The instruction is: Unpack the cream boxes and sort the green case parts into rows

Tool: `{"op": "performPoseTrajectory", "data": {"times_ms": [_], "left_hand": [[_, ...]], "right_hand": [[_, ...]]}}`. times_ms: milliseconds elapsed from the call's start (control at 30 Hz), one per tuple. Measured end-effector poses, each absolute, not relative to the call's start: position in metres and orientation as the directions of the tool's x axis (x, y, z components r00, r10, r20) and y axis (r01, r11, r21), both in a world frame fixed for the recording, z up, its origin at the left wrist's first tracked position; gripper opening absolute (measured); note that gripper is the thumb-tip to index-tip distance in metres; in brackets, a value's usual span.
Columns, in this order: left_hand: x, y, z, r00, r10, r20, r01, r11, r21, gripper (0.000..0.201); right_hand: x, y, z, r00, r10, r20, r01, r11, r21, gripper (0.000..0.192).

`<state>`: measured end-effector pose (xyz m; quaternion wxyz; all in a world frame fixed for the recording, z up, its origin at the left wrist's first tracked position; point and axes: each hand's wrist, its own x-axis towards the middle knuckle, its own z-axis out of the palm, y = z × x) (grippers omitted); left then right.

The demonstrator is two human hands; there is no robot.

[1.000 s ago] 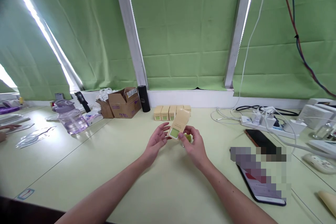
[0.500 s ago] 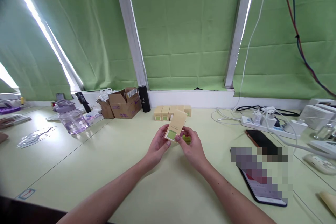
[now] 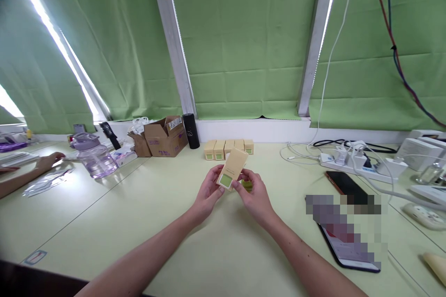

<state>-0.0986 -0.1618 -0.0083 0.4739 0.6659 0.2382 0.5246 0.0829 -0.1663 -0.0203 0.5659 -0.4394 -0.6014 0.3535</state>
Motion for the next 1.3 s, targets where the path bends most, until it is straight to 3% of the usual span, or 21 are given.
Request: {"op": "performPoseTrajectory", "data": {"times_ms": [567,700,933,1067,1300], "left_hand": [[-0.0977,-0.1668,-0.0027,0.340,0.844,0.415,-0.157,-0.384,0.910,0.058],[-0.0986,-0.1660,-0.0040,0.289,0.848,0.444,-0.017,-0.459,0.888,0.054],[-0.1000,-0.1651,-0.0055,0.201,0.789,0.580,0.289,-0.614,0.735,0.041],[-0.1004,-0.1646,-0.0051,0.215,0.730,0.648,0.341,-0.678,0.651,0.032],[-0.1014,-0.1643,-0.0083,0.219,0.733,0.644,0.385,-0.672,0.633,0.031]], "right_hand": [[0.0825,-0.1683,-0.0121,0.019,0.951,0.310,-0.007,0.310,-0.951,0.056],[0.0828,-0.1670,-0.0129,0.031,0.952,0.304,-0.033,0.305,-0.952,0.058],[0.0820,-0.1679,-0.0118,0.044,0.952,0.304,-0.029,0.305,-0.952,0.060],[0.0823,-0.1664,-0.0134,0.062,0.948,0.312,-0.006,0.313,-0.950,0.061],[0.0826,-0.1645,-0.0165,0.032,0.951,0.309,-0.046,0.310,-0.950,0.057]]}}
